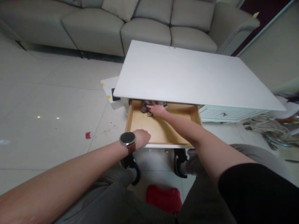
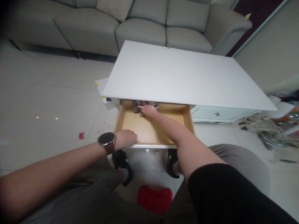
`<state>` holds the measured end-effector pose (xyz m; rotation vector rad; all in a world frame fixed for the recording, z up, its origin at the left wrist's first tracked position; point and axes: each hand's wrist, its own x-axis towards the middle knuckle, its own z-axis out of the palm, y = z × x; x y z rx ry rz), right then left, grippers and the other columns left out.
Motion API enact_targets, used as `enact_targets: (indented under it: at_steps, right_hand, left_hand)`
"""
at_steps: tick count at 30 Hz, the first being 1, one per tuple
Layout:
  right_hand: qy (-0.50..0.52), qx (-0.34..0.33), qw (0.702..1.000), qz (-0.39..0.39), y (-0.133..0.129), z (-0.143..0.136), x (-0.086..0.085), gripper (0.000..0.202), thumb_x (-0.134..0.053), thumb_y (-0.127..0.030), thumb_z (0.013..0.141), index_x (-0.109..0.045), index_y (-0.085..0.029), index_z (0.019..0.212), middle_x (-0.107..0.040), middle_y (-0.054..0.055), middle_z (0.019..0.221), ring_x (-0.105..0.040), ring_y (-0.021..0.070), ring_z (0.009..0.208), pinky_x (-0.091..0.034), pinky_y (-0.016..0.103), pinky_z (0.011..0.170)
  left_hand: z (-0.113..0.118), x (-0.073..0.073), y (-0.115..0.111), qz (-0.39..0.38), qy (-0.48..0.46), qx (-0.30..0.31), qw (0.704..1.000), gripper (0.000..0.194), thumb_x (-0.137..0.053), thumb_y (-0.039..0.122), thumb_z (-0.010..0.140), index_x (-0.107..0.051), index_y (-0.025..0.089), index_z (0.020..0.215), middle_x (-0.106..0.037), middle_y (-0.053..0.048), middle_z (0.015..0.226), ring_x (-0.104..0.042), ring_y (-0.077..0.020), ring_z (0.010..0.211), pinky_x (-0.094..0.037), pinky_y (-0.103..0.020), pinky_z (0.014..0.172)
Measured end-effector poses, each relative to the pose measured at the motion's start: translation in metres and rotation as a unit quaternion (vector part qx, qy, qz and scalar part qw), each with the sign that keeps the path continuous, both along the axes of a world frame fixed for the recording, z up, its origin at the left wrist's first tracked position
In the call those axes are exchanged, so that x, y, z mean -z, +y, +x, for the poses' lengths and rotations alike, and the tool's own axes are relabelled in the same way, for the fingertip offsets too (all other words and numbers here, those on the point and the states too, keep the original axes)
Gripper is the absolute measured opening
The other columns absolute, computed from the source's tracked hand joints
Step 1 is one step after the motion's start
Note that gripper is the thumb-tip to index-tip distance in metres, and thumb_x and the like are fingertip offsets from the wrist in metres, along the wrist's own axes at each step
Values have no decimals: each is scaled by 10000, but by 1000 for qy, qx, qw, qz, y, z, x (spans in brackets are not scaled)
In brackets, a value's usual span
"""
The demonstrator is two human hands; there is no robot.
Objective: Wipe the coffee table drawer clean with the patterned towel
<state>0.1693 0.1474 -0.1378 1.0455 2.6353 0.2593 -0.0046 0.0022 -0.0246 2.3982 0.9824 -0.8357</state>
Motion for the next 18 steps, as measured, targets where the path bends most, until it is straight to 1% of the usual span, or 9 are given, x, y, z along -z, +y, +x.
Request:
enact_targets:
  at_steps: [2,5,7,9,11,14,16,18]
  right_hand:
    - [-17,26,999,-20,-6,45,-1,354,-496,-151,931,-750,-195,1173,-489,89,1552,-220,432,1513,-465,546,1055]
    - [-56,83,994,-51,-20,111,-8,386,-496,-154,923,-751,-223,1205,-472,80,1575,-204,429,1520,-494,542,1016]
    - [-75,130,987,-61,-32,146,-15,430,-479,-153,916,-733,-224,1255,-466,95,1583,-232,402,1512,-499,528,1007]
    - [-102,193,975,-49,-46,172,-22,443,-484,-174,907,-721,-217,1279,-484,117,1567,-262,400,1490,-468,558,1026]
    - [-127,272,954,-24,-59,187,-27,430,-502,-214,904,-723,-214,1274,-508,136,1538,-315,424,1442,-424,610,1036]
    - [-138,394,909,-8,-76,193,-32,423,-528,-312,913,-719,-206,1275,-499,170,1515,-382,460,1370,-397,651,1017]
    - [-130,450,883,-32,-87,191,-34,458,-548,-406,909,-706,-207,1290,-479,184,1510,-387,474,1360,-419,627,995]
    - [-141,465,869,-93,-99,189,-36,472,-593,-476,875,-716,-228,1257,-494,174,1482,-411,460,1347,-433,587,994]
  left_hand:
    - [0,1,0,2,0,0,1000,294,-862,187,679,-805,158,966,-770,-180,926,-746,-308,969,-582,-372,876]
    - [1,-2,-1,4,9,4,1000,273,-848,157,688,-804,146,957,-772,-189,934,-747,-316,978,-586,-375,875]
    - [2,-6,-2,11,12,5,1000,269,-833,121,692,-801,130,960,-773,-202,953,-749,-321,986,-590,-373,873]
    - [3,-11,-4,20,12,8,1000,283,-820,72,681,-797,108,960,-772,-220,984,-749,-329,997,-594,-368,869]
    - [3,-15,-5,25,18,15,999,299,-799,23,667,-794,89,958,-770,-232,1025,-746,-338,1015,-598,-362,863]
    - [4,-17,-5,15,38,21,999,293,-781,-5,661,-793,81,941,-774,-225,1035,-748,-331,1015,-600,-352,858]
    - [5,-16,-3,-1,50,24,998,275,-794,-3,646,-792,80,908,-777,-222,1024,-752,-329,998,-600,-349,848]
    - [5,-15,-2,-7,53,28,998,279,-811,-11,615,-788,81,878,-777,-222,1032,-751,-332,999,-596,-343,844]
